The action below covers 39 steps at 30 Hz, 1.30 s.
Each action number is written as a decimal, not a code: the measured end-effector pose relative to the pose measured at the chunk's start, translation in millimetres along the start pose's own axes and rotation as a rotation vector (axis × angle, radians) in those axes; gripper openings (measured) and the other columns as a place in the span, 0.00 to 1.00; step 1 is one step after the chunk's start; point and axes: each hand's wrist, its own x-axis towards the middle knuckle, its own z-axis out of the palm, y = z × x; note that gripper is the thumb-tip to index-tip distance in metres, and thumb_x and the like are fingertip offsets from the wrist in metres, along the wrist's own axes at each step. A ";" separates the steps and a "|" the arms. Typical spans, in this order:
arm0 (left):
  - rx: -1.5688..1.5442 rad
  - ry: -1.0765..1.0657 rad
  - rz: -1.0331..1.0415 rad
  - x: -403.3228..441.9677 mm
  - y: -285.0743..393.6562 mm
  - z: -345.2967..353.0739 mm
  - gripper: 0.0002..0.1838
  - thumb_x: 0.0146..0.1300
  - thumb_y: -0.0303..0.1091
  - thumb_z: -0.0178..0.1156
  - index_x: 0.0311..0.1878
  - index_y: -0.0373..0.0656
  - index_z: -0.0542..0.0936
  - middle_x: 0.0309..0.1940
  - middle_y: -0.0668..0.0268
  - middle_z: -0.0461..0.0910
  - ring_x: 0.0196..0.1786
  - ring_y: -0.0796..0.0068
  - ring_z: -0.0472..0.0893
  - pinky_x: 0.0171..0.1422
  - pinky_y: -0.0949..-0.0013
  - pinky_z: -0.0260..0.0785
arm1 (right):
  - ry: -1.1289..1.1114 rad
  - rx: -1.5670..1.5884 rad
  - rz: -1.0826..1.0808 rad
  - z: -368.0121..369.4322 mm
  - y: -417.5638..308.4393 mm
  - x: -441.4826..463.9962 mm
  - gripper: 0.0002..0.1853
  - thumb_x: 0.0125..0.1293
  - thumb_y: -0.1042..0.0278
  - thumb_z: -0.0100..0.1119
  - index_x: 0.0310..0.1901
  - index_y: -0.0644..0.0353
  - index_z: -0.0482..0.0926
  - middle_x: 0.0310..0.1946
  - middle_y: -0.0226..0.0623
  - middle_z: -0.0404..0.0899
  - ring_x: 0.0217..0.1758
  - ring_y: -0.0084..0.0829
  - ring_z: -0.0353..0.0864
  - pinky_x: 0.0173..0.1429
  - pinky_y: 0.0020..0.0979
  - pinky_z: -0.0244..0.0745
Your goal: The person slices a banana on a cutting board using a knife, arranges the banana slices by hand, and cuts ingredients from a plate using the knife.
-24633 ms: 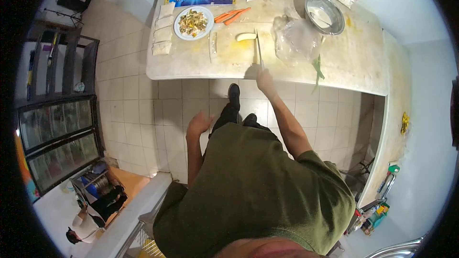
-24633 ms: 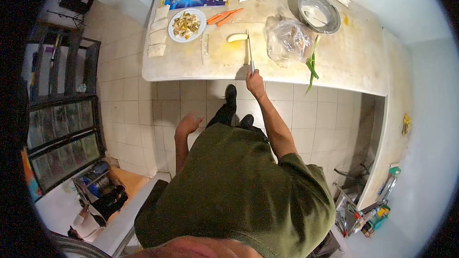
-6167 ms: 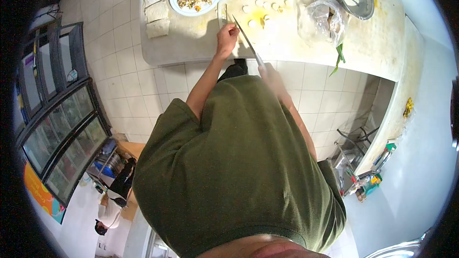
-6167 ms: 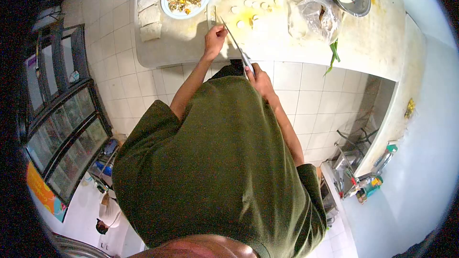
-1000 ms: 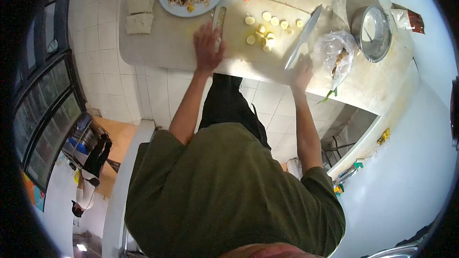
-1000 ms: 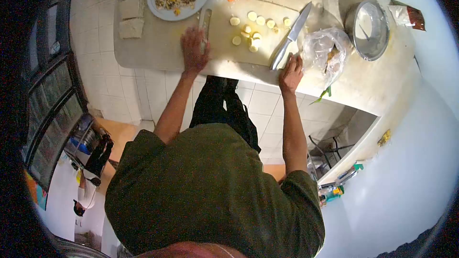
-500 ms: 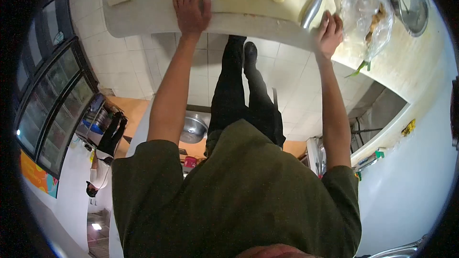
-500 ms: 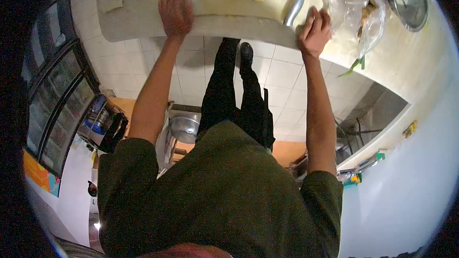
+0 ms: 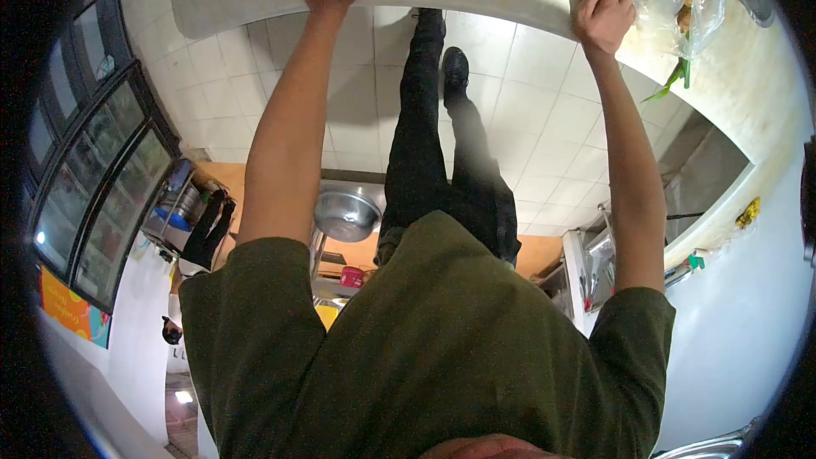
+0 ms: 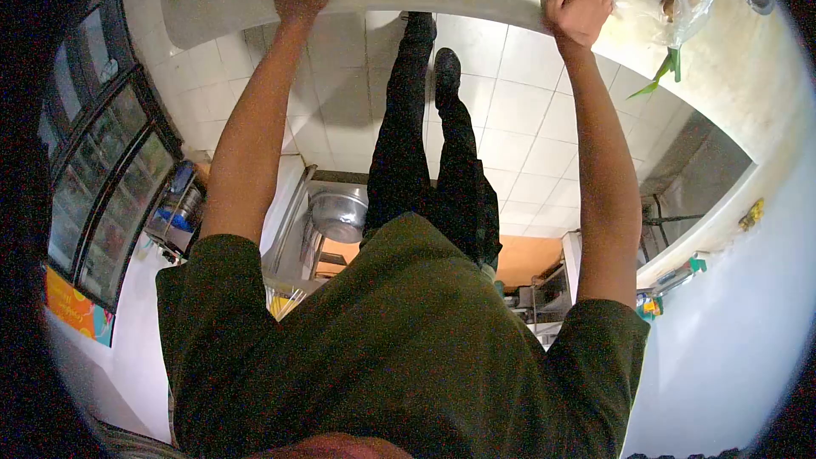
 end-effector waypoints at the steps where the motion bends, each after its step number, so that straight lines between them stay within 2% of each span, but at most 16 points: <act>1: -0.003 0.011 0.010 -0.4 0.0 0.6 0.25 0.75 0.44 0.49 0.65 0.34 0.73 0.68 0.44 0.70 0.73 0.42 0.65 0.77 0.43 0.51 | 0.006 0.017 -0.010 1.2 1.0 -1.3 0.20 0.76 0.54 0.45 0.62 0.48 0.80 0.61 0.49 0.76 0.67 0.49 0.73 0.67 0.53 0.66; 3: 0.006 0.005 -0.005 -0.7 -0.9 3.0 0.25 0.75 0.44 0.49 0.65 0.34 0.73 0.68 0.45 0.70 0.73 0.42 0.65 0.77 0.44 0.51 | 0.018 0.050 -0.030 0.0 1.4 -0.2 0.20 0.76 0.54 0.46 0.62 0.48 0.80 0.60 0.49 0.76 0.66 0.49 0.73 0.66 0.53 0.66; 4: 0.009 0.005 -0.014 -0.6 -1.9 3.1 0.25 0.75 0.45 0.50 0.65 0.34 0.74 0.68 0.45 0.70 0.73 0.43 0.65 0.77 0.44 0.52 | -0.065 -0.113 -0.224 -10.4 -0.2 1.0 0.30 0.59 0.74 0.55 0.66 0.66 0.72 0.63 0.52 0.72 0.67 0.58 0.68 0.66 0.56 0.67; 10: -0.039 0.016 -0.058 -0.2 -1.3 4.5 0.26 0.74 0.46 0.51 0.64 0.35 0.74 0.68 0.46 0.70 0.73 0.44 0.65 0.78 0.45 0.51 | -0.055 -0.112 -0.231 -7.5 3.3 0.6 0.29 0.60 0.73 0.53 0.65 0.67 0.72 0.62 0.54 0.72 0.66 0.60 0.68 0.65 0.55 0.66; 16: -0.058 0.005 -0.060 3.5 -1.6 4.3 0.26 0.73 0.46 0.54 0.64 0.35 0.75 0.68 0.46 0.71 0.73 0.45 0.66 0.78 0.46 0.52 | -0.076 0.008 0.042 -10.3 -6.8 2.7 0.25 0.65 0.70 0.51 0.64 0.65 0.74 0.62 0.57 0.72 0.66 0.58 0.69 0.67 0.52 0.65; 20: -0.061 0.006 -0.069 6.5 -2.1 0.4 0.26 0.72 0.46 0.55 0.64 0.35 0.75 0.68 0.46 0.71 0.73 0.45 0.66 0.78 0.46 0.52 | -0.119 0.018 -0.032 -8.5 0.6 3.6 0.23 0.69 0.67 0.48 0.64 0.63 0.74 0.63 0.59 0.70 0.65 0.59 0.69 0.67 0.52 0.65; 26: -0.037 -0.006 -0.056 6.0 -2.5 1.8 0.26 0.72 0.46 0.55 0.65 0.35 0.74 0.68 0.46 0.71 0.73 0.45 0.66 0.78 0.47 0.52 | -0.098 0.065 0.102 -13.1 -9.3 4.9 0.21 0.73 0.64 0.45 0.63 0.63 0.75 0.63 0.59 0.70 0.65 0.59 0.69 0.67 0.51 0.65; 31: -0.067 0.060 -0.015 1.0 -3.1 -0.5 0.26 0.73 0.46 0.54 0.65 0.36 0.74 0.68 0.47 0.71 0.72 0.45 0.67 0.78 0.47 0.52 | -0.123 0.067 0.106 -16.1 -13.6 3.1 0.21 0.75 0.62 0.45 0.63 0.62 0.75 0.63 0.59 0.70 0.65 0.58 0.69 0.68 0.52 0.64; 35: -0.019 0.032 -0.051 4.4 -5.4 1.2 0.26 0.73 0.46 0.53 0.65 0.36 0.74 0.67 0.47 0.72 0.72 0.44 0.67 0.78 0.46 0.53 | -0.112 0.053 0.103 -14.0 -12.1 5.2 0.21 0.76 0.60 0.44 0.64 0.62 0.74 0.64 0.58 0.69 0.66 0.57 0.69 0.69 0.52 0.63; 36: -0.006 0.024 -0.054 4.9 -5.7 0.1 0.26 0.73 0.46 0.53 0.65 0.36 0.74 0.67 0.47 0.72 0.72 0.44 0.67 0.78 0.46 0.53 | -0.125 0.056 0.109 -13.1 -10.5 4.9 0.22 0.76 0.60 0.45 0.64 0.61 0.74 0.65 0.57 0.69 0.67 0.57 0.68 0.69 0.51 0.63; 39: -0.026 0.011 -0.064 5.5 -6.6 -1.8 0.26 0.73 0.46 0.53 0.65 0.35 0.74 0.67 0.46 0.71 0.72 0.44 0.66 0.78 0.46 0.53 | -0.031 -0.004 0.061 -3.6 -7.7 4.2 0.20 0.76 0.53 0.46 0.62 0.49 0.79 0.60 0.49 0.76 0.66 0.50 0.74 0.66 0.53 0.66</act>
